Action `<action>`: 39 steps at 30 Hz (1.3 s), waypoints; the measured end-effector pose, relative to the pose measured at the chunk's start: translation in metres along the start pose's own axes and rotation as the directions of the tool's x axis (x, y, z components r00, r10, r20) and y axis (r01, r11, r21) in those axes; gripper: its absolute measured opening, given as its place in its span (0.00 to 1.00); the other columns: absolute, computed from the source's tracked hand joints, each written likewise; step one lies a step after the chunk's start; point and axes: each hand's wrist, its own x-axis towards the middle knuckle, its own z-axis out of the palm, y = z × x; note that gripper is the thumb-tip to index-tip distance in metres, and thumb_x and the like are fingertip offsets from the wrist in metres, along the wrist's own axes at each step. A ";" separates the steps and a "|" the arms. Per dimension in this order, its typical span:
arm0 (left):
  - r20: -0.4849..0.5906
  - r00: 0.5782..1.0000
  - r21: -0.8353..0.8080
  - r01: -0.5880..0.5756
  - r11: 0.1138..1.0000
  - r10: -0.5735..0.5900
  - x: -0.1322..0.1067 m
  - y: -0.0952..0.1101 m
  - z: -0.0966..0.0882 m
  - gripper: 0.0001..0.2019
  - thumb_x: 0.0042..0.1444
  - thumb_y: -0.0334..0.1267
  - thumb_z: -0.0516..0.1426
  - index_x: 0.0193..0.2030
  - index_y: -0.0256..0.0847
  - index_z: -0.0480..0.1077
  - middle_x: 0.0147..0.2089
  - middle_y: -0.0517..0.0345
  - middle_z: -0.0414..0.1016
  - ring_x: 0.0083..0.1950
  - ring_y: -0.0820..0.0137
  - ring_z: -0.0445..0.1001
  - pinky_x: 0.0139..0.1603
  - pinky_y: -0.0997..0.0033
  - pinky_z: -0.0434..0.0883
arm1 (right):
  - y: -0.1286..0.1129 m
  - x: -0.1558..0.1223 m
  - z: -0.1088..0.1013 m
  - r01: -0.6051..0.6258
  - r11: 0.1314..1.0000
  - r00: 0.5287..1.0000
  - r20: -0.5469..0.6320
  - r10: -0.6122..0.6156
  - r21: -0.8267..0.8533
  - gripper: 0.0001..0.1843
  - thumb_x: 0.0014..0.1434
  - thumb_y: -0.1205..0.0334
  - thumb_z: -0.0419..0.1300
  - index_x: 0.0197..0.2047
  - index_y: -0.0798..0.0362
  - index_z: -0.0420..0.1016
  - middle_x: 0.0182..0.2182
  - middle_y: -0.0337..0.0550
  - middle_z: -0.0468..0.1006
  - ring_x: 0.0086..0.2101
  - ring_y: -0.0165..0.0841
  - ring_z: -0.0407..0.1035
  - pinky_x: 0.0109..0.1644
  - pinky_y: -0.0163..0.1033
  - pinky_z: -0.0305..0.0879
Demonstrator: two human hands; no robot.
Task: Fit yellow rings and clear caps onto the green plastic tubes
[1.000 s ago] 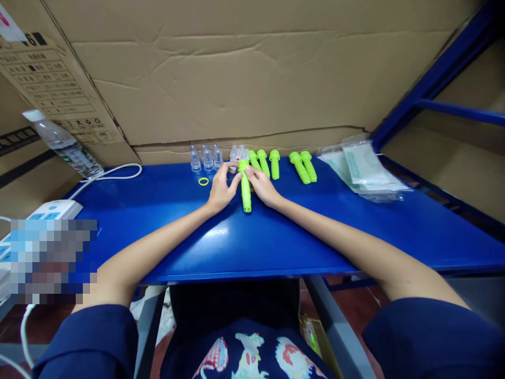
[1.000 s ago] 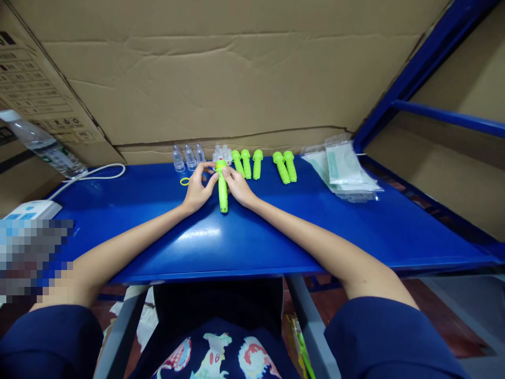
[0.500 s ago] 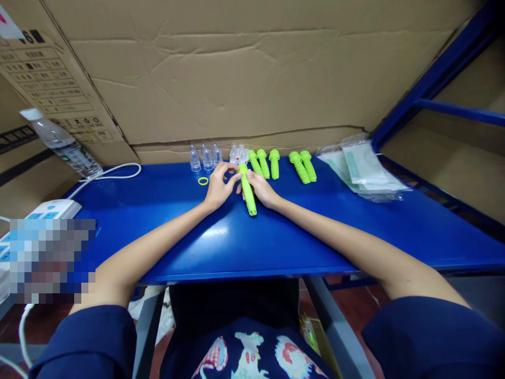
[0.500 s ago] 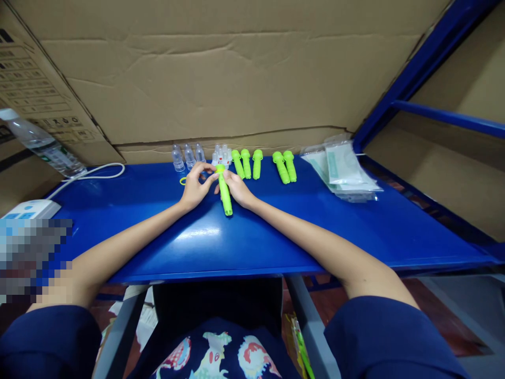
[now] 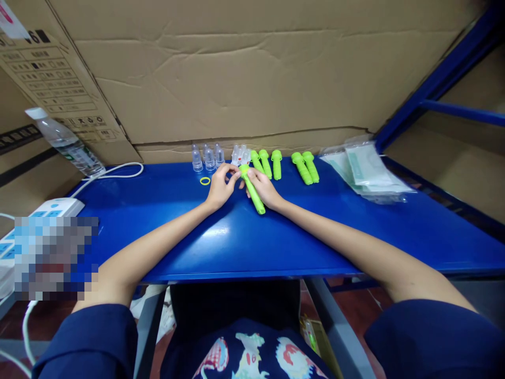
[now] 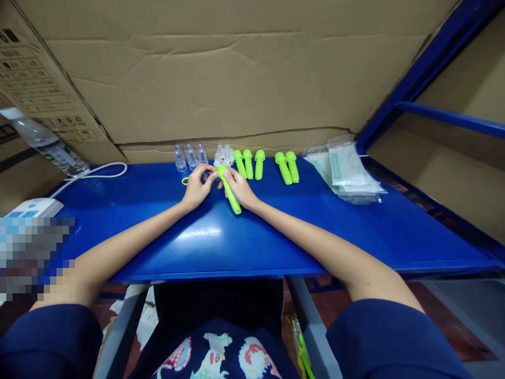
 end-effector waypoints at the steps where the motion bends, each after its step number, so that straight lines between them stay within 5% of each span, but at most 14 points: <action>1: -0.002 1.000 -0.016 0.003 1.000 -0.003 -0.001 0.001 0.001 0.04 0.63 0.36 0.57 0.40 0.39 0.69 0.39 0.55 0.73 0.40 0.71 0.74 0.36 0.73 0.68 | -0.001 0.000 0.001 0.042 0.999 0.999 -0.027 -0.043 -0.024 0.31 0.61 0.32 0.55 0.49 0.52 0.65 0.30 0.42 0.76 0.19 0.28 0.66 0.20 0.35 0.64; 5: 0.031 0.999 -0.081 -0.022 0.996 0.025 -0.003 0.006 0.004 0.10 0.64 0.42 0.57 0.48 0.41 0.65 0.47 0.52 0.74 0.43 0.71 0.76 0.36 0.74 0.69 | -0.003 -0.004 0.005 0.187 0.978 0.973 -0.117 -0.197 -0.096 0.30 0.62 0.38 0.57 0.58 0.45 0.53 0.37 0.41 0.75 0.21 0.27 0.67 0.23 0.37 0.67; 11: -0.003 0.991 -0.034 -0.131 0.991 0.131 -0.006 0.012 0.005 0.14 0.65 0.46 0.56 0.51 0.43 0.63 0.47 0.52 0.72 0.46 0.68 0.74 0.40 0.70 0.70 | 0.001 -0.007 0.008 0.370 0.915 0.919 -0.078 -0.386 -0.162 0.22 0.66 0.41 0.54 0.51 0.43 0.47 0.40 0.43 0.73 0.19 0.24 0.64 0.22 0.37 0.65; 24: -0.021 0.984 -0.049 -0.179 0.983 0.179 -0.007 0.011 0.005 0.13 0.64 0.46 0.57 0.50 0.43 0.66 0.48 0.53 0.72 0.44 0.70 0.74 0.39 0.71 0.71 | -0.002 -0.005 0.001 0.321 0.930 0.943 -0.037 -0.332 -0.177 0.19 0.68 0.40 0.50 0.49 0.43 0.48 0.25 0.30 0.63 0.15 0.27 0.62 0.16 0.34 0.59; 39: -0.024 0.994 -0.093 -0.107 0.990 0.105 -0.007 0.013 0.008 0.14 0.64 0.47 0.58 0.50 0.43 0.64 0.49 0.52 0.72 0.43 0.70 0.75 0.37 0.71 0.70 | -0.001 -0.006 0.002 0.263 0.940 0.952 -0.103 -0.290 -0.215 0.26 0.66 0.35 0.49 0.54 0.43 0.46 0.32 0.37 0.70 0.16 0.28 0.63 0.19 0.37 0.62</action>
